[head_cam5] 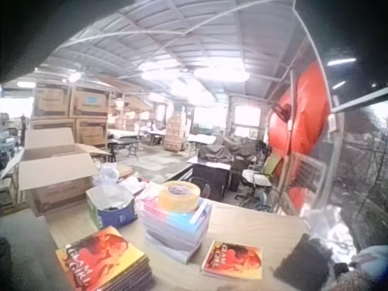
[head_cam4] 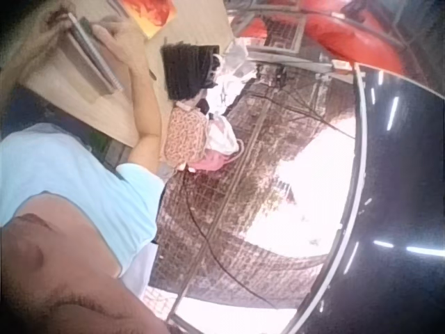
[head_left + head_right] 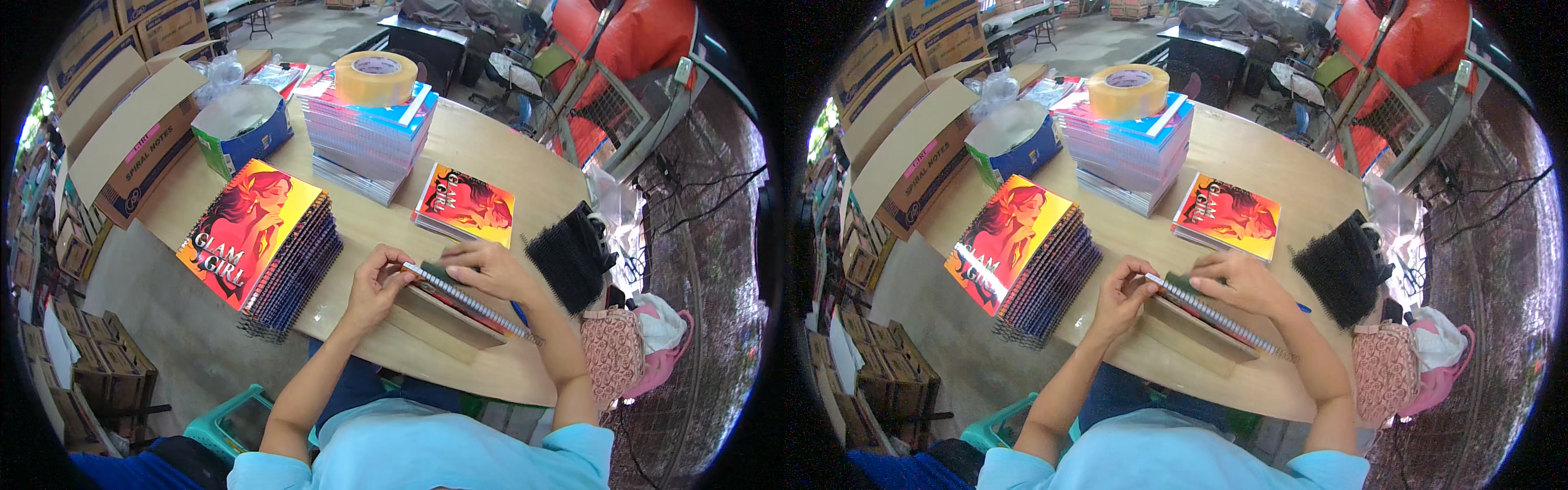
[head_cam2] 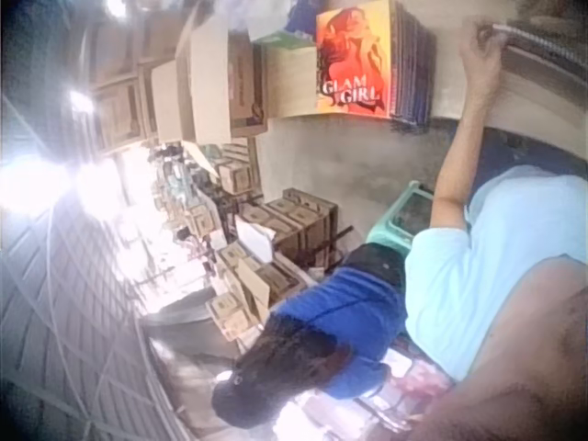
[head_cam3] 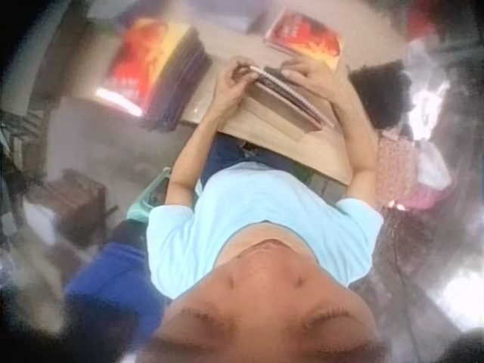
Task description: The person assembles spiral notebooks by inserting metal coils into the spine holes. They use a green sanding block to smooth the edges of the inserted coils and a blue pen to mark or adjust the binding. The finished notebooks are stacked on the table.
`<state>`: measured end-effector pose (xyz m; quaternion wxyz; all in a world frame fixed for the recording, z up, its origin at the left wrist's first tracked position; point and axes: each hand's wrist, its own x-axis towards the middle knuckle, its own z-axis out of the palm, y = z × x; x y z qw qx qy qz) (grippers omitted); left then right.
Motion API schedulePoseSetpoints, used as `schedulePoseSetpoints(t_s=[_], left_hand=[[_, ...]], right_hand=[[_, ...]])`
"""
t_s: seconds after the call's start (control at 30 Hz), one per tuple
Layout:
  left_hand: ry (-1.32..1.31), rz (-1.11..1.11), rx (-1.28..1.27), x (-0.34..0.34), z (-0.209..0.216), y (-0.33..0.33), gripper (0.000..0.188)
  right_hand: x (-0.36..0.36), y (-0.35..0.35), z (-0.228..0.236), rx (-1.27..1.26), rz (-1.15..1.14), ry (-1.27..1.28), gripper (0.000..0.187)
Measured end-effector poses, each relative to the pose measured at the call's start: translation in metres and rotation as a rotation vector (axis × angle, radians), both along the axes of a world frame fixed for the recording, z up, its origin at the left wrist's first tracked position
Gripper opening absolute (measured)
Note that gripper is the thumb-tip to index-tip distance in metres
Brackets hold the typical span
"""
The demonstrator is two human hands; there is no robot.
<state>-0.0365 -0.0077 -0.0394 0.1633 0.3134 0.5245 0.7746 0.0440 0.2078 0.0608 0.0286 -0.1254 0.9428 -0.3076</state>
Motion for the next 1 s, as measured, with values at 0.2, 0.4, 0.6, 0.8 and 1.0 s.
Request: schedulePoseSetpoints(t_s=[0.2,0.4,0.6,0.8,1.0], left_hand=[[-0.02,0.03,0.0,-0.007,0.01,-0.006,0.056],[-0.053,0.0,0.035,-0.01,0.009,-0.006,0.07],[0.11,0.018,-0.058,-0.012,-0.001,-0.001,0.051],[-0.218,-0.123,0.039,-0.005,0.012,0.005,0.035],[-0.337,-0.13,0.11,-0.003,0.016,0.007,0.046]], right_hand=[[-0.012,-0.005,0.002,-0.431,0.041,-0.067,0.038],[-0.029,-0.003,-0.016,-0.309,-0.099,-0.143,0.042],[0.033,0.025,-0.054,-0.202,-0.394,0.101,0.045],[0.131,0.063,-0.159,0.513,-0.832,0.428,0.048],[0.074,0.03,-0.021,0.269,-0.517,0.623,0.043]])
